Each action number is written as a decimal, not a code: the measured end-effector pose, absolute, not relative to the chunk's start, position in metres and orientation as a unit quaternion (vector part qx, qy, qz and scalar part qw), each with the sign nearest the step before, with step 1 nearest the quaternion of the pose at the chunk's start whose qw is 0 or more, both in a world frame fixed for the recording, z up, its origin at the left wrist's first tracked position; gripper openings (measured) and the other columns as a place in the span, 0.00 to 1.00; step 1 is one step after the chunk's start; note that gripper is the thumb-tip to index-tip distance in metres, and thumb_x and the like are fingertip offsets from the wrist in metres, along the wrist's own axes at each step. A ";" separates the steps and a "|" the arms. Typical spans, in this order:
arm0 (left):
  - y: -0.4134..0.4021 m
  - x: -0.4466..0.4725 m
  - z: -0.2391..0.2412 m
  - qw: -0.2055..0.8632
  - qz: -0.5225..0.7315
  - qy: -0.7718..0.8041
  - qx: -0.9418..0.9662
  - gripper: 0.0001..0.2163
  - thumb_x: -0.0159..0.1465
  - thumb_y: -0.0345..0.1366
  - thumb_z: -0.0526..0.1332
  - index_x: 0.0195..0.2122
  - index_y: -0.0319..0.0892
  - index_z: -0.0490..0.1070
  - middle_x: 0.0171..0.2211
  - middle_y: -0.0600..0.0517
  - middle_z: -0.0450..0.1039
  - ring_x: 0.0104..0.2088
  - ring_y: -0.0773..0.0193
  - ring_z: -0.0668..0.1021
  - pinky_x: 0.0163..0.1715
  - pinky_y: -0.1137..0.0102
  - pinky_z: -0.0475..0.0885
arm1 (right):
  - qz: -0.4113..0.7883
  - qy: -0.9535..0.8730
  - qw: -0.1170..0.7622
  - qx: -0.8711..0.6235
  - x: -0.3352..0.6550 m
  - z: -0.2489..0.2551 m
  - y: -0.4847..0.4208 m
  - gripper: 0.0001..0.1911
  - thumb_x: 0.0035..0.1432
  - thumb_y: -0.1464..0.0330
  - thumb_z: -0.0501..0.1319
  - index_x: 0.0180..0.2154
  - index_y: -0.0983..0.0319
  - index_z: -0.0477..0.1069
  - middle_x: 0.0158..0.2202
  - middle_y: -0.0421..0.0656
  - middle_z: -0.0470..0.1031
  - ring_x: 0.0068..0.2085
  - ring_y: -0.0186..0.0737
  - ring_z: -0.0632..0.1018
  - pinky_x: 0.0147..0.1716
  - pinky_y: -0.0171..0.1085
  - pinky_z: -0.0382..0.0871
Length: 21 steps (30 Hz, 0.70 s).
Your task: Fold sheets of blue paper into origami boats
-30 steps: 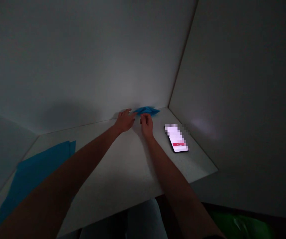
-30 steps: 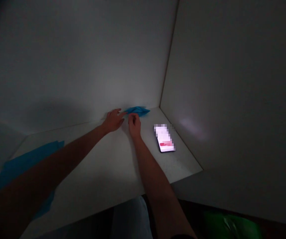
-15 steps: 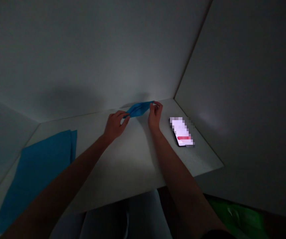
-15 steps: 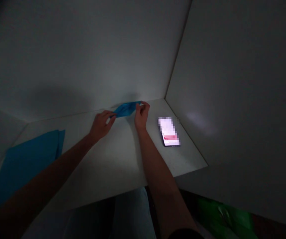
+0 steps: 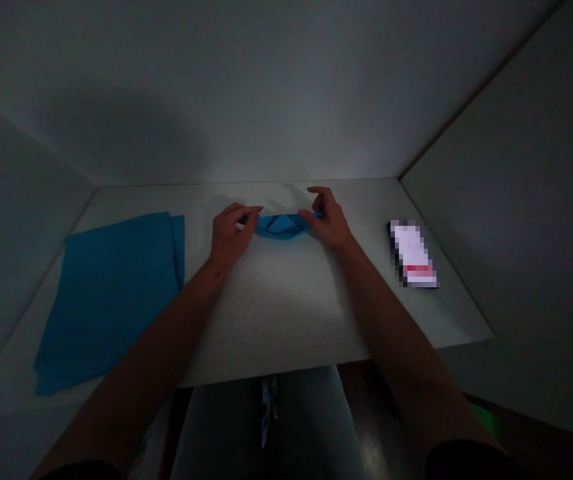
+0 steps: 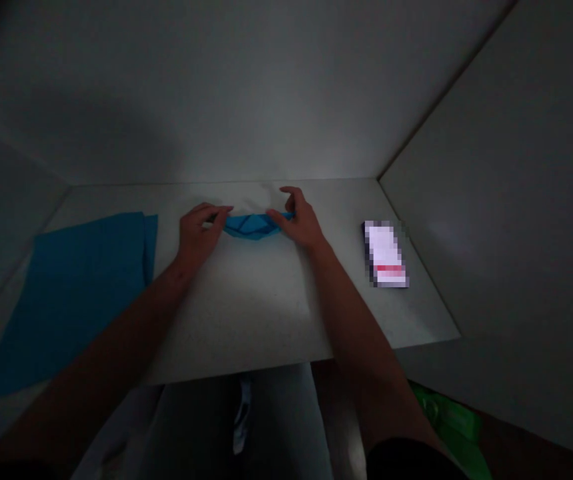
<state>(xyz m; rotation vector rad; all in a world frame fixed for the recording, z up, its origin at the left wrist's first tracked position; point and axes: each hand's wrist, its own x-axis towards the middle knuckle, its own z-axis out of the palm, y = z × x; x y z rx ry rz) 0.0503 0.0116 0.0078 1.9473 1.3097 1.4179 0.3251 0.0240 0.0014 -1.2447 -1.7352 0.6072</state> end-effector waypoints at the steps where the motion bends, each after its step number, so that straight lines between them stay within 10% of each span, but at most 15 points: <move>1: 0.011 0.051 0.008 0.206 0.510 0.469 0.691 0.11 0.72 0.41 0.65 0.44 0.45 0.87 0.38 0.50 0.83 0.36 0.65 0.81 0.39 0.70 0.77 | 0.248 -0.703 0.431 -0.509 0.323 0.002 0.023 0.38 0.62 0.39 0.69 0.62 0.55 0.70 0.33 0.38 0.70 0.34 0.42 0.71 0.36 0.41 0.66; 11: 0.013 0.039 0.006 0.463 0.470 0.368 0.655 0.27 0.74 0.63 0.57 0.40 0.43 0.81 0.19 0.56 0.68 0.19 0.66 0.73 0.24 0.70 0.69 | 0.264 -0.691 0.430 -0.518 0.309 0.004 0.021 0.29 0.63 0.43 0.71 0.55 0.55 0.74 0.39 0.42 0.77 0.32 0.40 0.74 0.34 0.40 0.69; 16: 0.011 0.046 0.004 0.380 0.443 0.377 0.719 0.20 0.63 0.52 0.75 0.47 0.45 0.77 0.26 0.60 0.66 0.25 0.70 0.69 0.28 0.73 0.67 | 0.339 -0.691 0.456 -0.447 0.299 -0.003 0.022 0.31 0.61 0.44 0.73 0.56 0.53 0.72 0.43 0.42 0.77 0.33 0.38 0.76 0.32 0.38 0.71; 21: 0.011 0.048 0.001 0.359 0.368 0.400 0.759 0.16 0.67 0.40 0.70 0.55 0.45 0.77 0.26 0.60 0.66 0.26 0.68 0.70 0.30 0.72 0.67 | 0.373 -0.721 0.443 -0.380 0.289 -0.012 0.024 0.27 0.64 0.48 0.73 0.56 0.54 0.72 0.42 0.41 0.78 0.36 0.38 0.77 0.35 0.38 0.73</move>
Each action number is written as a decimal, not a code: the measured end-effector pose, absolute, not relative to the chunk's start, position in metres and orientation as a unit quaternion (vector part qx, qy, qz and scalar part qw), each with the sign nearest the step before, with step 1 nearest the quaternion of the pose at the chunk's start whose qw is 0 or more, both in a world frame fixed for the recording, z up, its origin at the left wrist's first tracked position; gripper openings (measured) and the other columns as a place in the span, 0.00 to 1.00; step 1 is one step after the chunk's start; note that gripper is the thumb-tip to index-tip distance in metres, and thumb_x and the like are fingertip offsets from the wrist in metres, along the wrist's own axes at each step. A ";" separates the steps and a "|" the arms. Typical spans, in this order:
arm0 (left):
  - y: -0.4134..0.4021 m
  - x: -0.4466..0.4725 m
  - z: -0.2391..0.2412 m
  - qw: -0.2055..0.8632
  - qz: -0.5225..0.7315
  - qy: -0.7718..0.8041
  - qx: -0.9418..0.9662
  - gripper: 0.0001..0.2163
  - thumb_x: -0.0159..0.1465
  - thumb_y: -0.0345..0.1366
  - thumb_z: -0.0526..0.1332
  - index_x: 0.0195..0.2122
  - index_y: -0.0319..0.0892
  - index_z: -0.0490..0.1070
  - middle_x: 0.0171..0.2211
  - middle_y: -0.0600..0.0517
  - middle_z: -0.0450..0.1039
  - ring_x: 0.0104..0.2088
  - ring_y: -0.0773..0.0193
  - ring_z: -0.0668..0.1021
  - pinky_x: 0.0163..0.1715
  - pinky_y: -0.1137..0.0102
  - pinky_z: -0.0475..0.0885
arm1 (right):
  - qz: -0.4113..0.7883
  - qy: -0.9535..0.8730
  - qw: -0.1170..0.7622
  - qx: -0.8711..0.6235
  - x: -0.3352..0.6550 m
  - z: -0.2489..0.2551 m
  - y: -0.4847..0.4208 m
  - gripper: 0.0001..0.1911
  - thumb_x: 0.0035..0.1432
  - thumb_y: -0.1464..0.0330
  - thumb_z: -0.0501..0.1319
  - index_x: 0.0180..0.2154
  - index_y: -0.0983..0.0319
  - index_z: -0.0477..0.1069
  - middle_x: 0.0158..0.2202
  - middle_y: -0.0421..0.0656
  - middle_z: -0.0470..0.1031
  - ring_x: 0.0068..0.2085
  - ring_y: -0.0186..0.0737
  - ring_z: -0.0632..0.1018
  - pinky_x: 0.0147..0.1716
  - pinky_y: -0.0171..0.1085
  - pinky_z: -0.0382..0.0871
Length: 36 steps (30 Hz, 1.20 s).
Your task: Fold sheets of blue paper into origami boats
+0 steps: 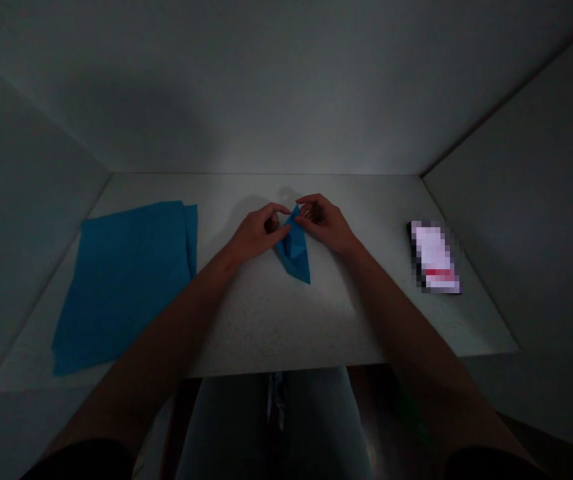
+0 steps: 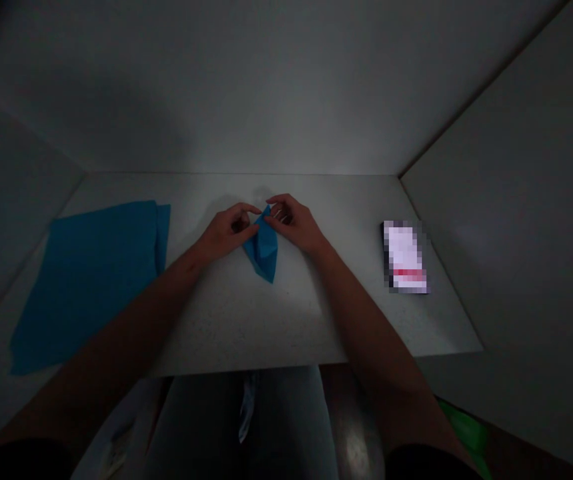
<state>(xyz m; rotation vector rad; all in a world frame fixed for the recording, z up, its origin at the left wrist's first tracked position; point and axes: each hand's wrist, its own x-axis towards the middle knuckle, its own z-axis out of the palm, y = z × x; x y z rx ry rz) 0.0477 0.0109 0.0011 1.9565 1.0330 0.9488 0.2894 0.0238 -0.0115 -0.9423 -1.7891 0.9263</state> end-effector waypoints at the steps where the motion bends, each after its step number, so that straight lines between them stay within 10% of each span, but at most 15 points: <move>1: 0.012 0.048 0.001 0.353 0.359 0.408 0.762 0.17 0.67 0.38 0.68 0.56 0.45 0.77 0.27 0.59 0.68 0.27 0.68 0.71 0.31 0.71 0.68 | 0.374 -0.723 0.439 -0.380 0.289 -0.012 0.024 0.26 0.64 0.49 0.73 0.56 0.54 0.72 0.42 0.41 0.78 0.35 0.37 0.76 0.34 0.37 0.73; 22: 0.023 0.048 -0.002 0.273 0.387 0.424 0.772 0.08 0.71 0.40 0.63 0.38 0.44 0.78 0.38 0.50 0.75 0.37 0.62 0.77 0.40 0.66 0.74 | 0.353 -0.775 0.364 -0.377 0.294 -0.006 0.023 0.16 0.64 0.62 0.64 0.52 0.59 0.74 0.36 0.38 0.76 0.30 0.34 0.70 0.31 0.36 0.63; 36: 0.017 0.048 -0.003 0.344 0.411 0.395 0.747 0.07 0.73 0.40 0.64 0.49 0.47 0.71 0.36 0.55 0.79 0.29 0.67 0.77 0.31 0.72 0.71 | 0.325 -0.784 0.347 -0.399 0.287 0.001 0.021 0.16 0.69 0.53 0.63 0.42 0.60 0.76 0.31 0.39 0.74 0.30 0.36 0.69 0.33 0.38 0.62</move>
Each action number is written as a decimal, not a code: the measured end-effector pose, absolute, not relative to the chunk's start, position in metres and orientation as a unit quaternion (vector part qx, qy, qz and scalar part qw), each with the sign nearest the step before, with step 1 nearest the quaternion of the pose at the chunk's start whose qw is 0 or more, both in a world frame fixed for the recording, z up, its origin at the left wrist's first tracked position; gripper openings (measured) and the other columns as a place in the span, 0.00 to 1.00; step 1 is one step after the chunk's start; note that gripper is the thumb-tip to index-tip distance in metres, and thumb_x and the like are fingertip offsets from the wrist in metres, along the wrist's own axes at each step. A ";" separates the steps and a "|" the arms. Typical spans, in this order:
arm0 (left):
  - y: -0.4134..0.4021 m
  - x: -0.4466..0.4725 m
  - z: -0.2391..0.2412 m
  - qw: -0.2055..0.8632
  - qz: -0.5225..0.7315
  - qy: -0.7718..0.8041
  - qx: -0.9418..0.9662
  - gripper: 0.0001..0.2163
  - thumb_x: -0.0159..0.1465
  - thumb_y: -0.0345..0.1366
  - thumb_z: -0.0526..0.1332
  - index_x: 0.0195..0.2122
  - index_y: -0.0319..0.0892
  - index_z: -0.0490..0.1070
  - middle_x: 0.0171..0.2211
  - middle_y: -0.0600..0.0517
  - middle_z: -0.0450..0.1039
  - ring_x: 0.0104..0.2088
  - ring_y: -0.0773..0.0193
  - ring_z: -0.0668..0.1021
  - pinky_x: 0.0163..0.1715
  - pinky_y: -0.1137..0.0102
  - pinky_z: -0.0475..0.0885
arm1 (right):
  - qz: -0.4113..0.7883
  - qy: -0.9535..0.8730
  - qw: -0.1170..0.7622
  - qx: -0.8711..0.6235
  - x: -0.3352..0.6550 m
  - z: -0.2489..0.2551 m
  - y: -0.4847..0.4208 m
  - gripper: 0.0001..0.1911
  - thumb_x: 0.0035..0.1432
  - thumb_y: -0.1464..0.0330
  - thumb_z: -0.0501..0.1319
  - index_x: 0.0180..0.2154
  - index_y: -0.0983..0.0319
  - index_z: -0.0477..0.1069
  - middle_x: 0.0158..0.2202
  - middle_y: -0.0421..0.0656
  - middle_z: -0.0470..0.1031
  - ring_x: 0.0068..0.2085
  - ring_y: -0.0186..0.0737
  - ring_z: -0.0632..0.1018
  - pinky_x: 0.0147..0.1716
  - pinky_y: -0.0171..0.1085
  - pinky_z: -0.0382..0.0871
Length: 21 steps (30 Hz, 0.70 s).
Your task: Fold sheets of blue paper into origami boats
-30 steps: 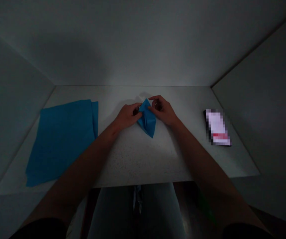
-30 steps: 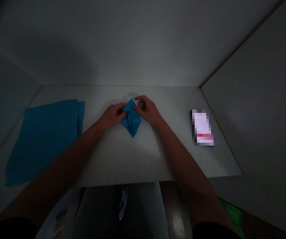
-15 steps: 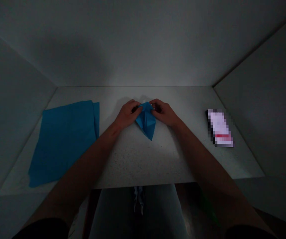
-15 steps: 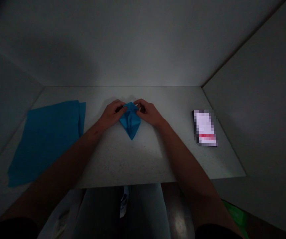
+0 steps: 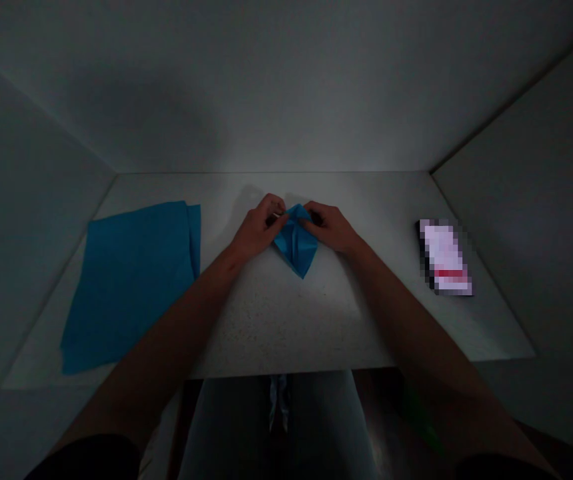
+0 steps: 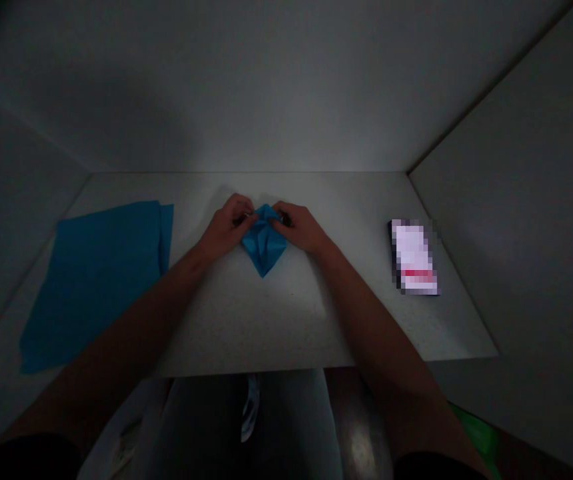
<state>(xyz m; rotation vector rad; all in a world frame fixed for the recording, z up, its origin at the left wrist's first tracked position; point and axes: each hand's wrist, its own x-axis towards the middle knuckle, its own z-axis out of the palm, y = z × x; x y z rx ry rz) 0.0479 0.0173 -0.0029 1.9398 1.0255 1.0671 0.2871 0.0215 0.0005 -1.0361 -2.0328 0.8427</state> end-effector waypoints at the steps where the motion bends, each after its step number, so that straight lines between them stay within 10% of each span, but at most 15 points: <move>1: 0.017 0.048 -0.002 0.329 0.413 0.398 0.751 0.05 0.72 0.39 0.63 0.47 0.47 0.72 0.37 0.54 0.79 0.29 0.68 0.77 0.31 0.72 0.71 | 0.323 -0.784 0.345 -0.401 0.287 0.000 0.022 0.16 0.68 0.54 0.63 0.42 0.60 0.76 0.30 0.39 0.74 0.30 0.36 0.69 0.33 0.38 0.62; 21: 0.013 0.052 0.001 0.268 0.403 0.442 0.756 0.16 0.62 0.47 0.77 0.43 0.44 0.77 0.43 0.49 0.80 0.35 0.64 0.80 0.38 0.67 0.77 | 0.353 -0.793 0.342 -0.361 0.288 -0.002 0.019 0.20 0.57 0.64 0.70 0.51 0.58 0.74 0.33 0.36 0.76 0.28 0.32 0.70 0.30 0.35 0.64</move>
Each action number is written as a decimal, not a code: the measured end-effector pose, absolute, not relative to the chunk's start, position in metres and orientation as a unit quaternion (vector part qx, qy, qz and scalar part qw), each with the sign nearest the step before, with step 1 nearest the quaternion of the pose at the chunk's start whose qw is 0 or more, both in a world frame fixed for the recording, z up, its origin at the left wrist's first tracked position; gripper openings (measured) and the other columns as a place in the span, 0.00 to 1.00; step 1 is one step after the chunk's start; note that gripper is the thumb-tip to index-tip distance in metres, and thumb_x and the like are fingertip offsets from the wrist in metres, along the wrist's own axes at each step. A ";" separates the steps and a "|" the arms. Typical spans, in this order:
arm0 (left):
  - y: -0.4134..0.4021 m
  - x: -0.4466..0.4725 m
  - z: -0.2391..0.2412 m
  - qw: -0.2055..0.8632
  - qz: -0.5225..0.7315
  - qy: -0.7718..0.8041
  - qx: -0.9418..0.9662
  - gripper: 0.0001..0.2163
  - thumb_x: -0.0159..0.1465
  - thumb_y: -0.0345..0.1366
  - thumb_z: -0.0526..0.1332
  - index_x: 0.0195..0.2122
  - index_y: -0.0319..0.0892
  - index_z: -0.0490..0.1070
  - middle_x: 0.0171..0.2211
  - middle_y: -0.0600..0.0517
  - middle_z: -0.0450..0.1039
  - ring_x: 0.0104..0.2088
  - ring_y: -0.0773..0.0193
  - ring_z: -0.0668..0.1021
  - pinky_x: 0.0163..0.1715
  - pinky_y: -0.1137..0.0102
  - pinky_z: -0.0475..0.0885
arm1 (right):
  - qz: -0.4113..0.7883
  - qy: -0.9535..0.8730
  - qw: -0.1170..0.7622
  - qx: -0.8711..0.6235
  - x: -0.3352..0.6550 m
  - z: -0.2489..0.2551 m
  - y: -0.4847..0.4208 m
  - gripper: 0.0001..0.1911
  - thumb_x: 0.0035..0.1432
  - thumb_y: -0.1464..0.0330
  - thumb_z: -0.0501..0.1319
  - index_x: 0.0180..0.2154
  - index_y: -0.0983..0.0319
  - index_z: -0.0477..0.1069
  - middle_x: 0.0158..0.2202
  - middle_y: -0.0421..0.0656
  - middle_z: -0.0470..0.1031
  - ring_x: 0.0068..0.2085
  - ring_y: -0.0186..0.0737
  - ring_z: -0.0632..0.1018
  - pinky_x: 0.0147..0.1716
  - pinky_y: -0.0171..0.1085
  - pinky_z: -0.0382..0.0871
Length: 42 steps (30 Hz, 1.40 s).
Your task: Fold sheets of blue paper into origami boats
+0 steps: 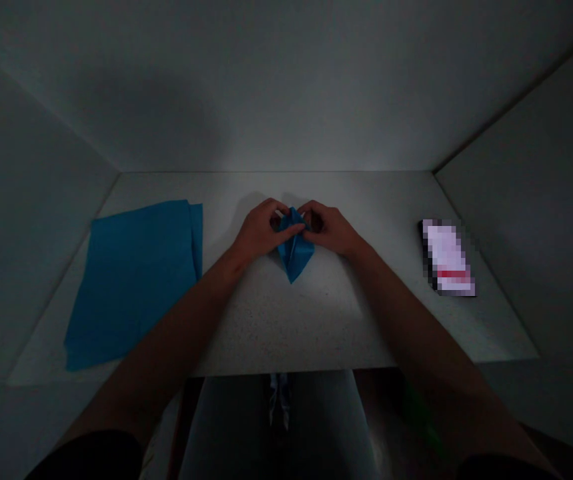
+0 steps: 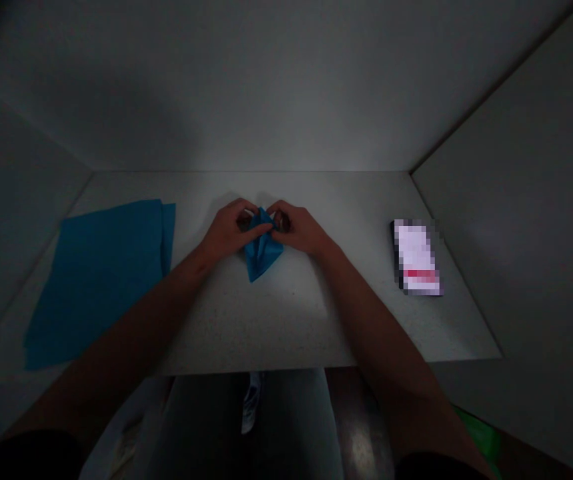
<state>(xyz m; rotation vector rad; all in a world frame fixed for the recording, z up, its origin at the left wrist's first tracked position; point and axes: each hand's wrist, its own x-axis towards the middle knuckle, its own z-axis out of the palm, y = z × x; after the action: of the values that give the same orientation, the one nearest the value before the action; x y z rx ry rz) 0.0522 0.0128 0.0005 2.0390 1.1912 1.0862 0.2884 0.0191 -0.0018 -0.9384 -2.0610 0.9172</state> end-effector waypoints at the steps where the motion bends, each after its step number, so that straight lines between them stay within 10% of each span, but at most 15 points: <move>1: 0.013 0.052 0.000 0.266 0.398 0.443 0.758 0.17 0.61 0.47 0.77 0.43 0.44 0.77 0.43 0.49 0.80 0.35 0.64 0.80 0.39 0.67 0.77 | 0.359 -0.793 0.342 -0.355 0.289 -0.002 0.019 0.21 0.57 0.63 0.70 0.52 0.58 0.74 0.34 0.36 0.77 0.29 0.32 0.70 0.30 0.34 0.63; 11: 0.023 0.049 -0.001 0.316 0.417 0.441 0.729 0.04 0.67 0.37 0.65 0.36 0.44 0.74 0.45 0.48 0.79 0.45 0.60 0.80 0.45 0.65 0.77 | 0.329 -0.794 0.350 -0.373 0.290 -0.004 0.023 0.23 0.56 0.66 0.67 0.54 0.58 0.74 0.35 0.37 0.75 0.30 0.35 0.70 0.32 0.36 0.64; 32: 0.045 0.039 -0.016 0.403 0.527 0.479 0.574 0.29 0.76 0.65 0.48 0.37 0.48 0.74 0.30 0.49 0.75 0.36 0.57 0.80 0.35 0.63 0.77 | 0.371 -0.761 0.395 -0.358 0.291 -0.004 0.025 0.21 0.62 0.64 0.64 0.57 0.57 0.73 0.31 0.34 0.67 0.29 0.34 0.66 0.30 0.36 0.62; 42: 0.029 0.053 -0.005 0.439 0.538 0.465 0.549 0.25 0.69 0.66 0.65 0.48 0.47 0.73 0.42 0.48 0.81 0.46 0.56 0.84 0.43 0.64 0.80 | 0.255 -0.728 0.473 -0.426 0.288 0.013 0.014 0.18 0.67 0.60 0.64 0.57 0.54 0.72 0.32 0.38 0.67 0.31 0.39 0.68 0.34 0.40 0.67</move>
<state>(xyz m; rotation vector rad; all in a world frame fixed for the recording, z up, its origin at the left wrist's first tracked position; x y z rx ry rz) 0.0534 0.0291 -0.0048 1.3657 1.1551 1.3376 0.2878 0.0139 0.0134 -1.0426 -1.7802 0.6247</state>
